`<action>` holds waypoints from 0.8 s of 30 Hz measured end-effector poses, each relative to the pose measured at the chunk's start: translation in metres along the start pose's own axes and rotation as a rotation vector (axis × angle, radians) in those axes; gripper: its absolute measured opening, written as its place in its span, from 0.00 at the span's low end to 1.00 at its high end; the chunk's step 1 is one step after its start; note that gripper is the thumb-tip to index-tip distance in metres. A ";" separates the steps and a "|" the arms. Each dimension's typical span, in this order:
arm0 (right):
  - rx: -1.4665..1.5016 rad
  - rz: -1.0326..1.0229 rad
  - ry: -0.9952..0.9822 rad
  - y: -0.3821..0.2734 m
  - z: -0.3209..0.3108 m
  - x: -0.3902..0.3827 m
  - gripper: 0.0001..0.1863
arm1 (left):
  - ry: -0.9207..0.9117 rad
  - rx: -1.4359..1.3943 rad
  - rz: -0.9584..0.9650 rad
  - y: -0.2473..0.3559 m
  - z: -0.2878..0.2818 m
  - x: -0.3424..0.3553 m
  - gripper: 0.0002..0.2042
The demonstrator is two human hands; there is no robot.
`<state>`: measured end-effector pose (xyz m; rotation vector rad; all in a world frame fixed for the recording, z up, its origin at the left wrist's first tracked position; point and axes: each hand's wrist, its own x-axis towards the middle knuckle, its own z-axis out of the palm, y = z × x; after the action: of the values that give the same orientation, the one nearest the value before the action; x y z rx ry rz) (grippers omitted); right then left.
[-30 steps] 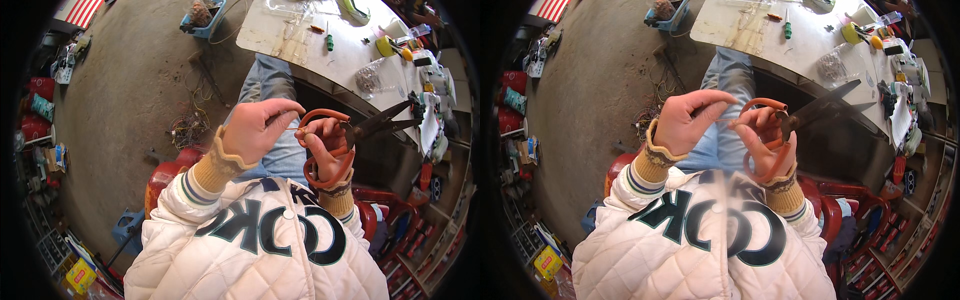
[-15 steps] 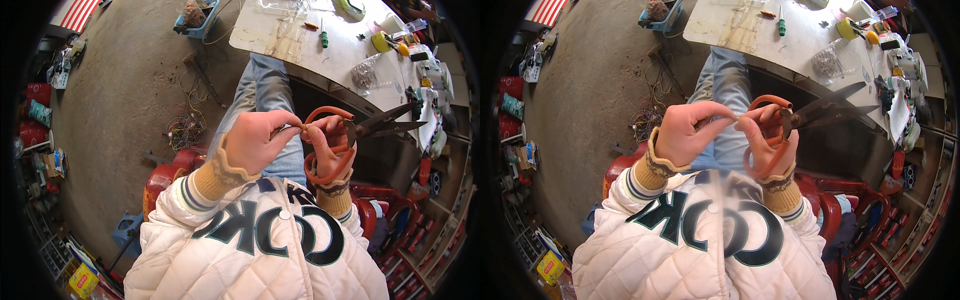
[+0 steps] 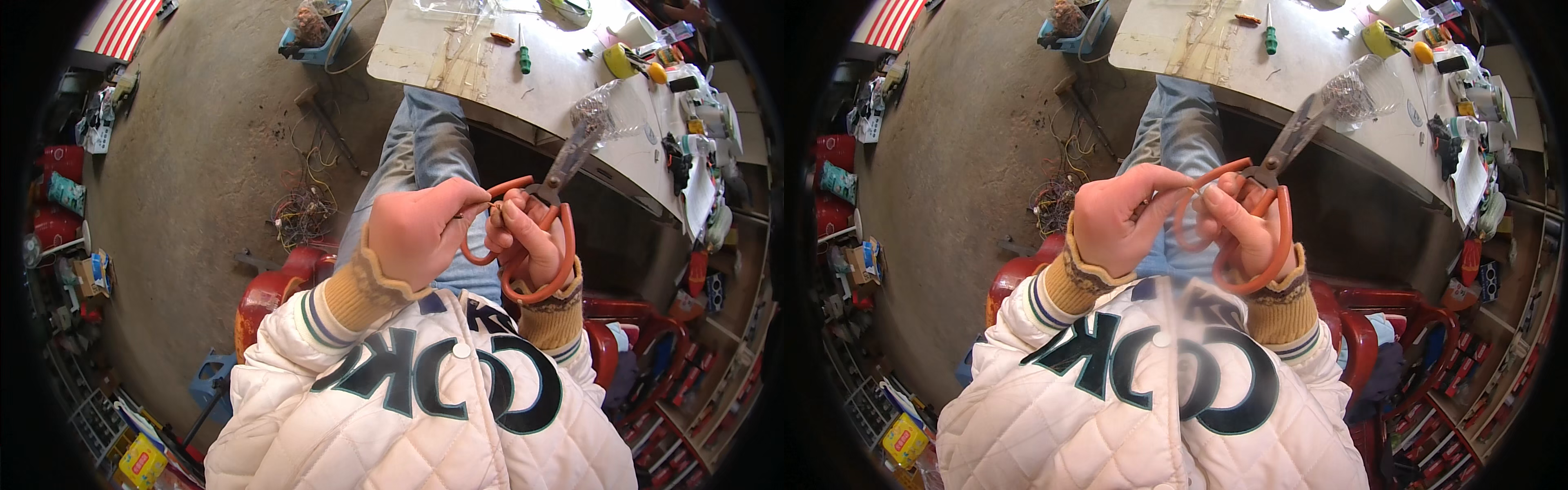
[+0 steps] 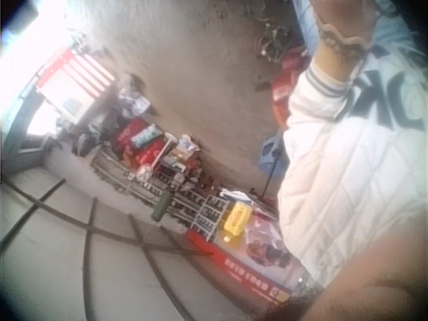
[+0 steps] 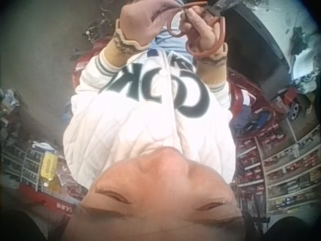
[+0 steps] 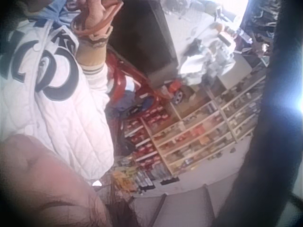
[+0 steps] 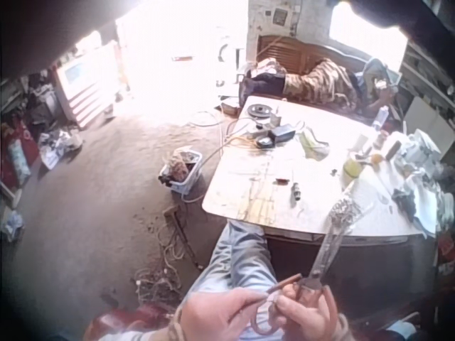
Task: The person strips insulation from a short orange wire using a utility knife, then uses pliers to crimp a small metal connector onto the stripped end. The person repeats the stripping and crimping steps on another short wire segment.
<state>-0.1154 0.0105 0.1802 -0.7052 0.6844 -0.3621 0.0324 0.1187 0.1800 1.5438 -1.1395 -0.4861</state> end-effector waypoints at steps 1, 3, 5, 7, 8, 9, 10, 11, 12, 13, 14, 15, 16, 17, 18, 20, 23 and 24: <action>0.072 0.047 -0.032 0.002 -0.002 0.000 0.05 | 0.004 -0.012 0.011 -0.001 0.001 0.000 0.05; 0.217 0.143 -0.084 0.004 -0.005 0.001 0.05 | 0.009 -0.033 0.032 -0.004 0.003 -0.001 0.06; 0.234 0.195 -0.134 0.007 -0.008 0.001 0.06 | 0.021 -0.049 0.070 -0.006 0.005 0.000 0.06; 0.255 0.241 -0.187 0.008 -0.008 0.002 0.07 | 0.037 -0.070 0.086 -0.007 0.008 -0.001 0.07; 0.245 0.254 -0.214 0.009 -0.008 0.002 0.08 | 0.047 -0.085 0.083 -0.007 0.009 -0.002 0.07; 0.246 0.253 -0.213 0.009 -0.007 0.001 0.08 | 0.061 -0.109 0.093 -0.007 0.010 -0.002 0.07; 0.247 0.253 -0.212 0.009 -0.006 -0.001 0.08 | 0.059 -0.111 0.095 -0.007 0.010 -0.003 0.07; 0.248 0.253 -0.211 0.009 -0.005 -0.002 0.07 | 0.062 -0.122 0.111 -0.007 0.010 -0.003 0.07; 0.267 0.251 -0.202 0.008 -0.003 -0.002 0.06 | 0.058 -0.133 0.120 -0.008 0.009 -0.003 0.07; 0.198 0.210 -0.164 0.007 -0.002 -0.002 0.05 | 0.033 -0.131 0.116 -0.008 0.008 -0.003 0.08; 0.127 0.169 -0.127 0.005 0.000 -0.003 0.05 | 0.002 -0.130 0.106 -0.009 0.006 -0.003 0.08; 0.049 0.122 -0.090 0.003 0.001 -0.003 0.05 | -0.028 -0.128 0.088 -0.010 0.004 -0.003 0.09; 0.033 0.083 -0.013 0.001 0.002 -0.004 0.06 | -0.020 -0.108 0.127 -0.010 0.003 -0.001 0.09; 0.022 0.065 -0.002 -0.001 0.003 -0.004 0.07 | -0.012 -0.089 0.155 -0.010 0.002 0.000 0.10; 0.007 0.043 0.008 -0.003 0.004 -0.005 0.07 | 0.003 -0.061 0.193 -0.010 0.002 0.001 0.10; 0.004 0.007 -0.001 -0.006 0.003 -0.004 0.10 | 0.030 -0.033 0.228 -0.008 0.002 0.003 0.11; -0.105 -0.130 0.048 -0.004 0.003 -0.004 0.12 | 0.041 0.073 0.220 -0.002 -0.002 0.001 0.12; -0.145 -0.143 0.072 -0.004 0.002 -0.004 0.13 | 0.043 0.111 0.190 0.001 -0.004 0.000 0.12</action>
<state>-0.1173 0.0102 0.1861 -0.8851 0.7354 -0.4748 0.0350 0.1209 0.1817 1.5147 -1.2826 -0.2652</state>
